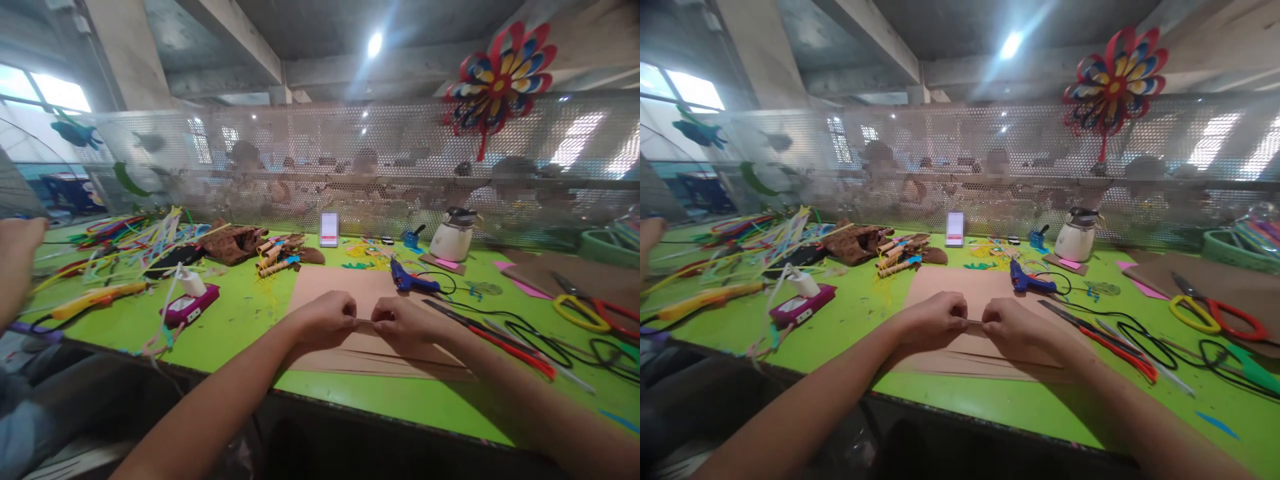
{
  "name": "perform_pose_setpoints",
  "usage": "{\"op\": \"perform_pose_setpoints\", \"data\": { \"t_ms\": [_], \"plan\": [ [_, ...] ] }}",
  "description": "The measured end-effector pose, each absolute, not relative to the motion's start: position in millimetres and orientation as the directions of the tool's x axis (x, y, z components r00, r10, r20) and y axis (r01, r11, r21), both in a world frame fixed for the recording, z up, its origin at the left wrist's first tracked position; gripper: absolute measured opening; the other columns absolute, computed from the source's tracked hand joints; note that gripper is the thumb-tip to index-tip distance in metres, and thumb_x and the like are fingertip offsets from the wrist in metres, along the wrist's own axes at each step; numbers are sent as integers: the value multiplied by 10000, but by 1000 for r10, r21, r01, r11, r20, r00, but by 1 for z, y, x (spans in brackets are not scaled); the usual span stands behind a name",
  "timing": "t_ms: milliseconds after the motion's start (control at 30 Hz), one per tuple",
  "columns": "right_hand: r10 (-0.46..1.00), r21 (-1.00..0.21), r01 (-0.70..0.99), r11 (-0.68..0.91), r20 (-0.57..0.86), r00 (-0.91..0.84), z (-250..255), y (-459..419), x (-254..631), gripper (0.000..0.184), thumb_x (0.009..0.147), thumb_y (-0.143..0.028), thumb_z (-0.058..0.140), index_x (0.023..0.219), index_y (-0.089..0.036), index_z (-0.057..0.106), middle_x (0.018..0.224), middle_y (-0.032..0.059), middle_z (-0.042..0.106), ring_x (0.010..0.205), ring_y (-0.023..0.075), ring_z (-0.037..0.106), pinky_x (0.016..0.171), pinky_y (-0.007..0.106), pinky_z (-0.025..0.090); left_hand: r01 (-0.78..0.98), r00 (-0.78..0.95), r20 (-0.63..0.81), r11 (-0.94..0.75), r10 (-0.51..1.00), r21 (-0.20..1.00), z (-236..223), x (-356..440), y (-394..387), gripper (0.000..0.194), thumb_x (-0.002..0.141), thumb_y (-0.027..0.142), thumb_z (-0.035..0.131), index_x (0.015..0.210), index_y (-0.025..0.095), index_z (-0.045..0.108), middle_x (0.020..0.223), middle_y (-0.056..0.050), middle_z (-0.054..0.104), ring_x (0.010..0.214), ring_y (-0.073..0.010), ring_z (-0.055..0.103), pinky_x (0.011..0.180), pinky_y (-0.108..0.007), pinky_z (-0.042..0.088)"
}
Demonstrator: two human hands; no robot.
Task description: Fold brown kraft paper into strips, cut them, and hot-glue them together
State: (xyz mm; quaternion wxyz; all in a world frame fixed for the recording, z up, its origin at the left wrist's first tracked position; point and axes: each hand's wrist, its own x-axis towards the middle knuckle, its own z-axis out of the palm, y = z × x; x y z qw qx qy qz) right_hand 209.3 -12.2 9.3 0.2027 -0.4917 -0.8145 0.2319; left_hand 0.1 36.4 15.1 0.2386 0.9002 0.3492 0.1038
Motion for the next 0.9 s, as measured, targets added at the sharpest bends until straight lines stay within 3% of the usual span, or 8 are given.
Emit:
{"op": "perform_pose_setpoints", "data": {
  "t_ms": [133,300,367,500,600,900],
  "plan": [
    [910,-554,724,411,208,-358,-5,-19,208,149,761,-232,545,754,-159,675,715,31,651,618,139,543,540,233,394,555,766,40,-690,642,464,17,5,33,245,751,336,576,838,139,694,773,-53,659,672,-158,540,578,-242,361],
    [900,-580,695,426,195,-389,-11,-15,213,146,760,-288,589,726,-159,650,671,12,619,572,118,508,521,223,379,483,817,53,-732,574,481,17,18,28,253,799,325,545,842,139,712,728,-37,651,653,-146,540,579,-232,355],
    [896,-574,695,433,191,-401,-12,-14,214,132,751,-284,600,720,-161,639,658,3,610,566,113,496,520,220,370,481,822,81,-764,563,430,15,21,27,229,796,314,559,805,145,713,715,-36,635,648,-143,535,577,-231,354],
    [887,-493,737,461,227,-403,-8,-20,211,114,779,-258,568,737,-165,619,681,4,590,583,110,483,536,219,346,420,868,196,-885,457,202,11,21,26,219,828,300,543,784,157,703,746,-58,612,701,-160,540,623,-243,367],
    [874,-410,773,485,246,-418,-2,-26,205,121,794,-222,540,719,-159,611,676,7,566,576,104,449,538,223,313,405,889,198,-911,413,81,10,20,24,241,859,292,506,804,153,695,767,-71,609,704,-164,544,627,-249,373],
    [854,-319,792,520,221,-471,-4,-24,205,146,820,-224,517,713,-160,593,715,26,585,618,114,455,563,228,295,421,890,188,-907,415,13,10,17,20,271,904,308,443,859,154,661,808,-68,598,736,-164,557,666,-253,395]
  ]
}}
